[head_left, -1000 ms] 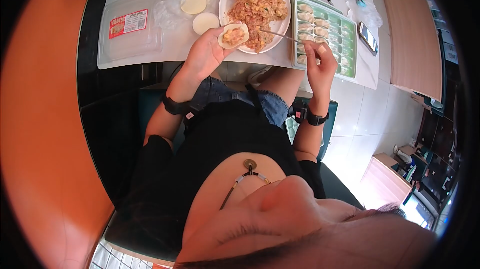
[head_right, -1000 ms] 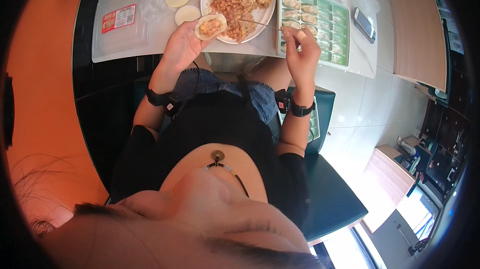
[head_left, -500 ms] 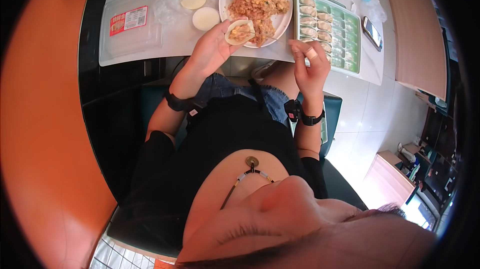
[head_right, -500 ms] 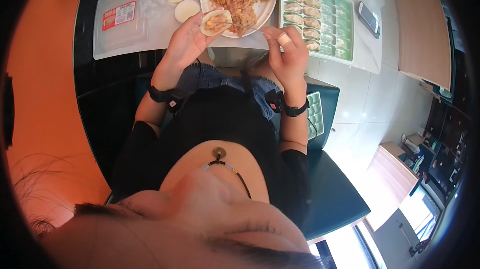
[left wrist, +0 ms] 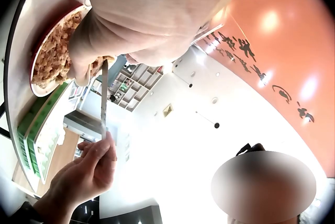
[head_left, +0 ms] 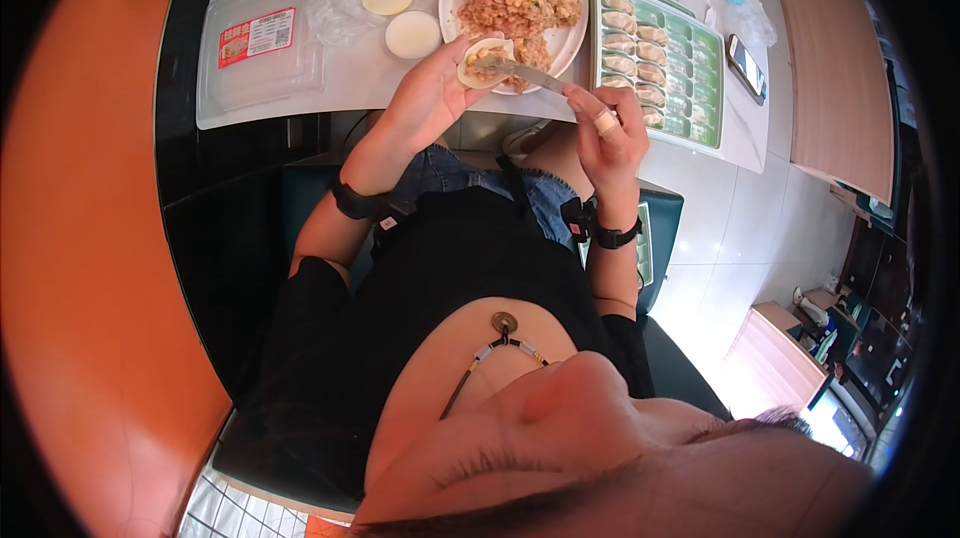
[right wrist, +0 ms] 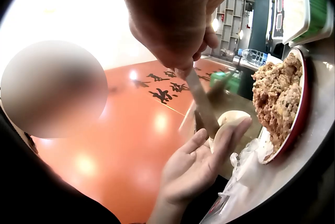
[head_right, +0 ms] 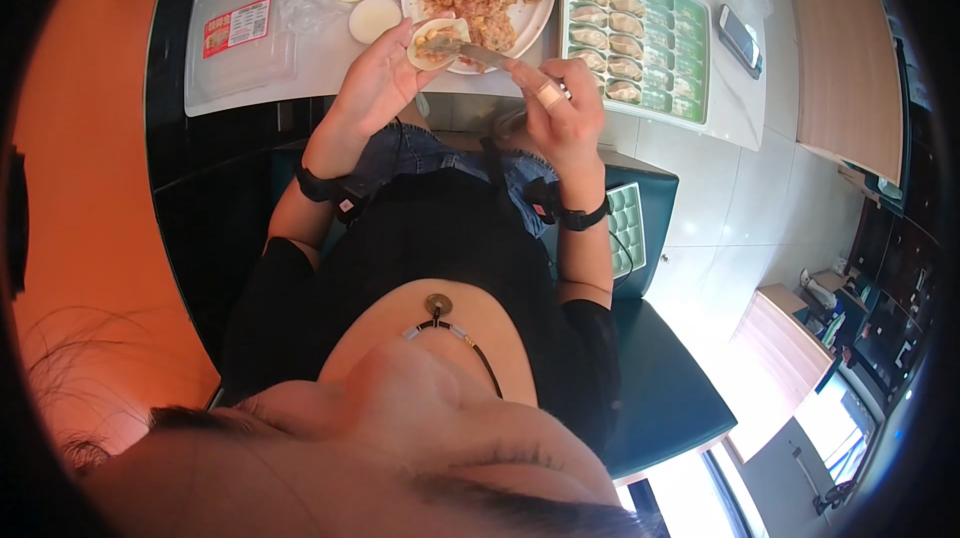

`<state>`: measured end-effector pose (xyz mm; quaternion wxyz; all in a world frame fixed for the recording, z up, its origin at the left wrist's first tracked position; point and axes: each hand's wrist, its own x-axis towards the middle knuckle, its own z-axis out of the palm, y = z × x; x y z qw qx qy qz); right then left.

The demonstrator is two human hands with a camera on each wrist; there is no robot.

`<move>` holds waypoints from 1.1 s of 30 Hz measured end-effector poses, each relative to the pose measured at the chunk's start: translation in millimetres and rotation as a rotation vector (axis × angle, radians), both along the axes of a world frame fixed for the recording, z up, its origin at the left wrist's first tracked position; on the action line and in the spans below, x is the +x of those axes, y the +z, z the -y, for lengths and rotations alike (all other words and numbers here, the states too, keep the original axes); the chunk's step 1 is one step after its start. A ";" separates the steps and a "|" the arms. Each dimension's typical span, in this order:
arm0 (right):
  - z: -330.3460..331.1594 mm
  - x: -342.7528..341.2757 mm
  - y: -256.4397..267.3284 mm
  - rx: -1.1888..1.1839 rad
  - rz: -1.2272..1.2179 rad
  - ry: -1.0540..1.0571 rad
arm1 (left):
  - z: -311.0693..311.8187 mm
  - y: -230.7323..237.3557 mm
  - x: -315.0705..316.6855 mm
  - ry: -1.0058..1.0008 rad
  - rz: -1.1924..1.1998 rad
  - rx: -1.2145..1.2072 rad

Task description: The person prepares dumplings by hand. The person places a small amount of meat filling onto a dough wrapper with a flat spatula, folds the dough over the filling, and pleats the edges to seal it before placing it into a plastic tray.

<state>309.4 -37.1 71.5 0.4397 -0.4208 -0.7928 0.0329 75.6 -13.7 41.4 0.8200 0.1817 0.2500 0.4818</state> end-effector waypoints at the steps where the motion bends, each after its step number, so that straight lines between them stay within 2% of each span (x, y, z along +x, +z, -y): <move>1: 2.1 -1.3 -4.7 -0.001 0.000 0.000 | 0.0 0.0 0.6 0.002 -0.006 -0.004; 12: 18.0 -10.7 -38.6 -0.131 -0.152 -0.217 | -5.5 -3.4 5.0 0.064 -0.027 -0.034; 18: 14.8 -16.1 -42.2 -0.075 -0.217 -0.207 | -5.6 -4.4 3.9 0.069 -0.009 -0.046; 27: 3.3 -14.8 -35.5 -0.139 -0.153 -0.367 | -7.0 -11.4 2.6 0.023 -0.044 -0.060; 28: 2.8 -13.9 -33.2 -0.134 -0.152 -0.367 | -7.5 -12.6 2.3 0.022 -0.046 -0.065; 31: 0.7 -13.8 -30.7 -0.194 -0.406 -0.285 | -8.4 -15.9 1.2 0.014 -0.053 -0.060; 33: 4.9 -16.8 -23.6 -0.222 -0.367 -0.269 | -7.5 -11.4 3.4 0.004 -0.061 -0.051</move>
